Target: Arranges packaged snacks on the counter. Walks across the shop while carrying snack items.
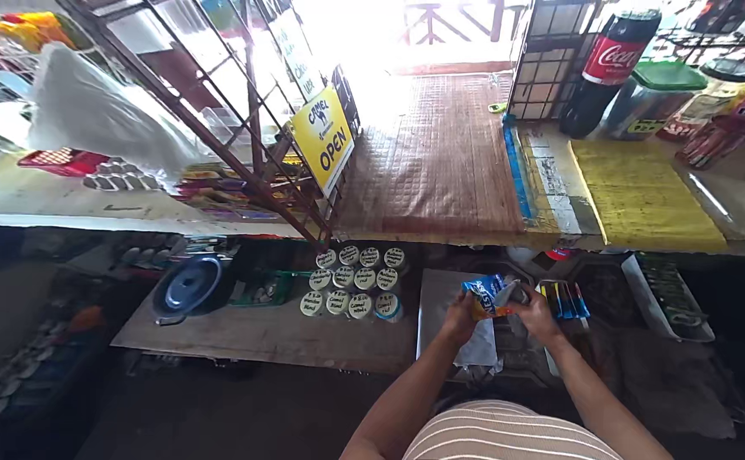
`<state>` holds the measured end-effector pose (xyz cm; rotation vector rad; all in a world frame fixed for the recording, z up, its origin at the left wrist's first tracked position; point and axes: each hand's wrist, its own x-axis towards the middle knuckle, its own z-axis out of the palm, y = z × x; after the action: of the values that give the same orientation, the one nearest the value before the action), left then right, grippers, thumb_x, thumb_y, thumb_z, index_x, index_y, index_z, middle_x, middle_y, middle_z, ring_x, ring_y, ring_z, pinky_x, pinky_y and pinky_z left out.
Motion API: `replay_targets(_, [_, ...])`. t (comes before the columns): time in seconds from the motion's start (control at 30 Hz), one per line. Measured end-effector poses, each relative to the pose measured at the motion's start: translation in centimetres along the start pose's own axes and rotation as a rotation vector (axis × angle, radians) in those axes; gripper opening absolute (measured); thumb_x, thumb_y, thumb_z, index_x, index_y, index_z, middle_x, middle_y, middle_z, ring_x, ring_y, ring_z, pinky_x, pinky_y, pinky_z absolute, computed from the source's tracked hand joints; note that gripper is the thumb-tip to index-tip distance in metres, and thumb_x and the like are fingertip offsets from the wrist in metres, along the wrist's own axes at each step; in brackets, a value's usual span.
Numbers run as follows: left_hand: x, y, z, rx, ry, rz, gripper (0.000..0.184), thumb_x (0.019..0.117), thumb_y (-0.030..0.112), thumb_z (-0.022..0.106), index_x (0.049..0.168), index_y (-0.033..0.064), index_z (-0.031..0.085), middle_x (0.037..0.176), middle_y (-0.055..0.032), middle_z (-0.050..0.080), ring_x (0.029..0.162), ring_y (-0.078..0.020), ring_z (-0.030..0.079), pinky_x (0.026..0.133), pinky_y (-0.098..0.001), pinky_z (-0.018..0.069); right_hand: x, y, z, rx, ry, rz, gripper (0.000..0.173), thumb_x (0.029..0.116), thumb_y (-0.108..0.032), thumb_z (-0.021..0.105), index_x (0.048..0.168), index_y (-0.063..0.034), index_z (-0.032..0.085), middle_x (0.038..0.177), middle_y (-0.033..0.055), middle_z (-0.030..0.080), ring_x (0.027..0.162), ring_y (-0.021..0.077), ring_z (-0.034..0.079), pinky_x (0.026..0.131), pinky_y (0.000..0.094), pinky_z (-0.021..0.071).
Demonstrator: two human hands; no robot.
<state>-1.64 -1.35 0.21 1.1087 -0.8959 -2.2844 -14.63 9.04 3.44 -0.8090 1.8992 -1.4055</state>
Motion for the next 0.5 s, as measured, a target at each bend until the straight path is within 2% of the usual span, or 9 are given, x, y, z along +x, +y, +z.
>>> replay_targets(0.07, [0.0,0.0,-0.2,0.027,0.083,-0.089,0.048,0.1128,0.024,0.035,0.158,0.0087,0.028,0.149,-0.0193,0.048,0.131,-0.0292,0.052,0.106,-0.0489,0.0424,-0.8,-0.5,1.3,-0.201,0.026,-0.221,0.034,0.0847,0.004,0.070,0.117,0.0111,0.067,0.110,0.0238,0.071,0.103,0.0282,0.070,0.096,0.0433,0.0545])
replay_targets(0.1, [-0.1,-0.1,-0.3,-0.027,0.093,-0.131,0.050,0.1135,0.033,0.029,0.159,0.0117,0.028,0.153,-0.0157,0.046,0.136,-0.0287,0.049,0.109,-0.0504,0.0404,-1.1,-0.5,1.8,-0.311,0.003,-0.353,0.031,0.0842,0.004,0.071,0.115,0.0105,0.070,0.110,0.0249,0.072,0.105,0.0336,0.071,0.097,0.0479,0.0550])
replay_targets(0.13, [-0.3,-0.1,-0.4,-0.112,0.079,-0.149,0.053,0.1125,0.043,0.019,0.153,0.0129,0.035,0.145,-0.0118,0.055,0.126,-0.0254,0.056,0.101,-0.0481,0.0463,-1.5,-0.6,2.2,-0.400,-0.055,-0.462,0.030,0.0822,0.004,0.073,0.112,0.0089,0.072,0.110,0.0252,0.072,0.104,0.0375,0.071,0.096,0.0514,0.0557])
replay_targets(0.17, [-0.5,-0.1,-0.5,-0.212,0.029,-0.128,0.060,0.1092,0.051,0.010,0.140,0.0123,0.044,0.125,-0.0092,0.066,0.104,-0.0213,0.066,0.083,-0.0415,0.0550,-1.9,-1.0,2.4,-0.451,-0.153,-0.515,0.031,0.0808,0.003,0.076,0.112,0.0064,0.074,0.110,0.0249,0.073,0.104,0.0393,0.071,0.095,0.0533,0.0560])
replay_targets(0.2, [-0.6,-0.4,-1.3,-0.338,-0.130,-0.077,0.069,0.1061,0.054,0.004,0.145,0.0085,0.038,0.125,-0.0125,0.066,0.101,-0.0226,0.068,0.080,-0.0387,0.0569,-2.3,-1.5,2.5,-0.456,-0.264,-0.521,0.033,0.0802,0.001,0.078,0.113,0.0045,0.074,0.110,0.0242,0.072,0.104,0.0391,0.071,0.095,0.0533,0.0556])
replay_targets(0.27, [-0.5,-0.5,-2.3,-0.524,-0.359,-0.003,0.074,0.1053,0.055,0.006,0.148,0.0037,0.037,0.132,-0.0183,0.064,0.114,-0.0295,0.067,0.090,-0.0414,0.0567,-2.6,-2.3,2.0,-0.369,-0.349,-0.492,0.037,0.0787,-0.007,0.082,0.113,0.0033,0.074,0.110,0.0214,0.073,0.102,0.0336,0.071,0.095,0.0486,0.0560])
replay_targets(0.37, [-0.7,0.2,-2.2,-0.552,-0.455,0.009,0.073,0.1050,0.056,0.006,0.141,0.0101,0.050,0.120,-0.0120,0.072,0.105,-0.0255,0.071,0.086,-0.0400,0.0596,-2.4,-4.3,0.7,-0.291,-0.164,-0.503,0.040,0.0860,-0.027,0.074,0.108,0.0063,0.073,0.107,0.0201,0.072,0.098,0.0272,0.070,0.090,0.0426,0.0569])
replay_targets(0.43, [-1.2,0.2,-1.1,-0.559,-0.413,0.011,0.072,0.1058,0.054,0.004,0.135,0.0121,0.055,0.114,-0.0086,0.074,0.102,-0.0218,0.072,0.085,-0.0383,0.0601,-2.8,-4.8,1.3,-0.379,-0.210,-0.528,0.048,0.1005,-0.035,0.054,0.121,0.0046,0.070,0.129,0.0219,0.066,0.121,0.0319,0.064,0.104,0.0461,0.0510])
replay_targets(0.5, [-1.5,-1.7,0.9,-0.647,-0.433,0.200,0.072,0.1073,0.052,0.010,0.152,0.0014,0.035,0.138,-0.0177,0.061,0.125,-0.0295,0.062,0.100,-0.0420,0.0534,-3.4,-3.2,3.4,-0.484,-0.319,-0.591,0.042,0.1044,-0.020,0.045,0.137,-0.0016,0.064,0.149,0.0178,0.055,0.142,0.0365,0.047,0.118,0.0528,0.0364])
